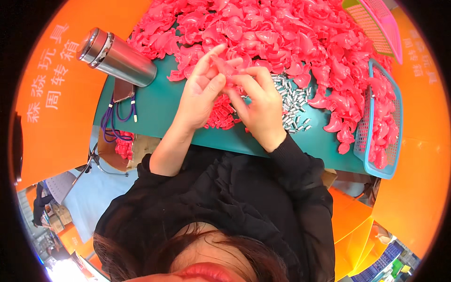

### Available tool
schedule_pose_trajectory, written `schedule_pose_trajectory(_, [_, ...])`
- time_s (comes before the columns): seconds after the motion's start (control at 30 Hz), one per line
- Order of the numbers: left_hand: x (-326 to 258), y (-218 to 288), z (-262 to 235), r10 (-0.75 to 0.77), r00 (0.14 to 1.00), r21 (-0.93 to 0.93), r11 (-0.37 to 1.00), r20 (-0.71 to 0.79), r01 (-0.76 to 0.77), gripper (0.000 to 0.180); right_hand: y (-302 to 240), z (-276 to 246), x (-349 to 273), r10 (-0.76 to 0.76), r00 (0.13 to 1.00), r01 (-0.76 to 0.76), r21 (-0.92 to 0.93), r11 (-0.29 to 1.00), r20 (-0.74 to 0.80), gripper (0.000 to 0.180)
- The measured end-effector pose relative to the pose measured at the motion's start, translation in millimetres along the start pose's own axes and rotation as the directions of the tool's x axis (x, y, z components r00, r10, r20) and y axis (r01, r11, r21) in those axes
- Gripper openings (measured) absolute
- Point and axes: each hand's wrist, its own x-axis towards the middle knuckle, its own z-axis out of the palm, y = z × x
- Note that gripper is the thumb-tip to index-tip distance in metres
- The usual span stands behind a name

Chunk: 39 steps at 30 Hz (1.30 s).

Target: Assembling small pink plastic toy components by inserting white plastic parts into them on a factory workbench.

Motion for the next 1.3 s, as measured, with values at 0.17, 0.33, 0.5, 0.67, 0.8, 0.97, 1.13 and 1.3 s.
schedule_pose_trajectory(0.17, [-4,-16,-5,0.009,0.988,-0.112,0.993,-0.157,-0.027,0.052,2,5,-2,-0.081,0.989,0.082,-0.009,0.997,0.127,0.022])
schedule_pose_trajectory(0.33, [-9,-6,-19,-0.12,0.947,-0.259,0.965,-0.298,0.041,0.048,-7,1,4,0.066,0.988,-0.091,0.18,0.979,0.142,0.019])
schedule_pose_trajectory(0.5, [-12,2,-49,-0.242,0.939,-0.491,0.866,-0.244,0.096,0.059,14,13,-7,-0.077,0.963,0.132,-0.204,0.97,0.258,0.024])
schedule_pose_trajectory(0.67, [-14,12,-37,-0.306,0.945,-0.615,0.769,-0.114,0.174,0.056,21,16,-13,-0.114,0.914,0.222,-0.245,0.944,0.39,0.013])
schedule_pose_trajectory(0.8, [-19,20,-25,-0.347,0.932,-0.543,0.806,-0.107,0.238,0.046,27,4,-3,-0.106,0.943,0.164,-0.163,0.973,0.315,0.01])
schedule_pose_trajectory(0.97, [-21,19,-19,-0.342,0.938,-0.475,0.835,-0.05,0.279,0.047,20,-14,8,0.109,0.986,-0.11,-0.001,0.994,0.125,0.007])
schedule_pose_trajectory(1.13, [-17,20,-30,-0.258,0.904,-0.408,0.907,-0.34,0.105,0.04,24,-15,-4,0.043,0.977,-0.007,-0.171,0.985,0.208,0.016])
schedule_pose_trajectory(1.3, [-19,19,-32,-0.256,0.917,-0.407,0.906,-0.306,0.117,0.041,26,12,-11,-0.133,0.926,0.26,-0.341,0.904,0.354,0.024])
